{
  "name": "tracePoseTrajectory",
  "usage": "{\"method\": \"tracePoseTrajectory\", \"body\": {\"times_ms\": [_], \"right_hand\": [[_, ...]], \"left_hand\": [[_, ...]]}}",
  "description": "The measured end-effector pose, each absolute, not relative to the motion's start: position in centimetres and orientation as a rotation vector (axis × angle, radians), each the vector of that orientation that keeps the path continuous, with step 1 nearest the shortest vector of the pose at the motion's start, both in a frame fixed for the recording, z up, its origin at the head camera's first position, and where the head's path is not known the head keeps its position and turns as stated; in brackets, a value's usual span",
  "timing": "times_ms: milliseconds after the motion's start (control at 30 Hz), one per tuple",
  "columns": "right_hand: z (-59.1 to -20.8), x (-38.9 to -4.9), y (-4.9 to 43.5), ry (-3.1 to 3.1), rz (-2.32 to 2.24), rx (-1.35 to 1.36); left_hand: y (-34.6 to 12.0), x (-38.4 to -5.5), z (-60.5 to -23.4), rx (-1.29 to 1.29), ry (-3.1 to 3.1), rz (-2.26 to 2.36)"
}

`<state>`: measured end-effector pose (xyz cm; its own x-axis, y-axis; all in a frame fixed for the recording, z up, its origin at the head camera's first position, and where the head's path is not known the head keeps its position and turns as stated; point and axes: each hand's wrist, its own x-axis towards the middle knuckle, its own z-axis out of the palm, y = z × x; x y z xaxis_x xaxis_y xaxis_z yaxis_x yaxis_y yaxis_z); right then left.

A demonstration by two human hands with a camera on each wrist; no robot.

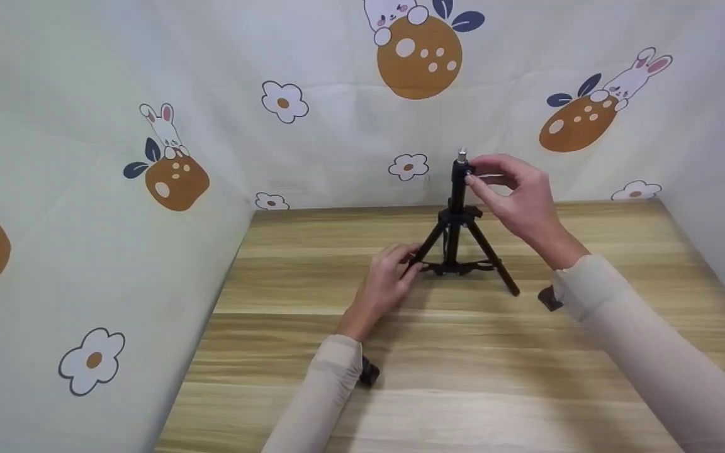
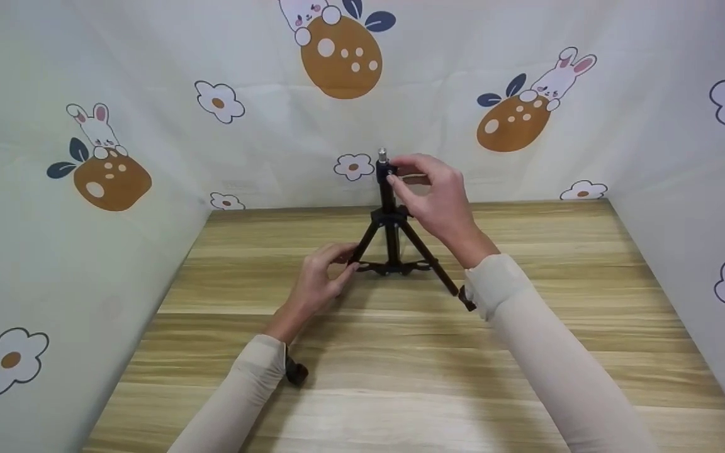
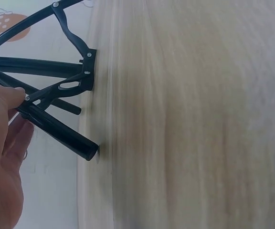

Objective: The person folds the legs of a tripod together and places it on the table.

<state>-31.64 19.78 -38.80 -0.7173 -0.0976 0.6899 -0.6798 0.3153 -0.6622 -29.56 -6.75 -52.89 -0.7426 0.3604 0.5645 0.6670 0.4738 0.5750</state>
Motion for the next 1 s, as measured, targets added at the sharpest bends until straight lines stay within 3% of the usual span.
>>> {"method": "tracePoseTrajectory", "body": {"times_ms": [1000], "right_hand": [[-37.8,-31.3,18.8,-2.101,1.453,0.553]], "left_hand": [[-5.1,-29.2,-54.0,-0.707,-2.247,-1.192]]}}
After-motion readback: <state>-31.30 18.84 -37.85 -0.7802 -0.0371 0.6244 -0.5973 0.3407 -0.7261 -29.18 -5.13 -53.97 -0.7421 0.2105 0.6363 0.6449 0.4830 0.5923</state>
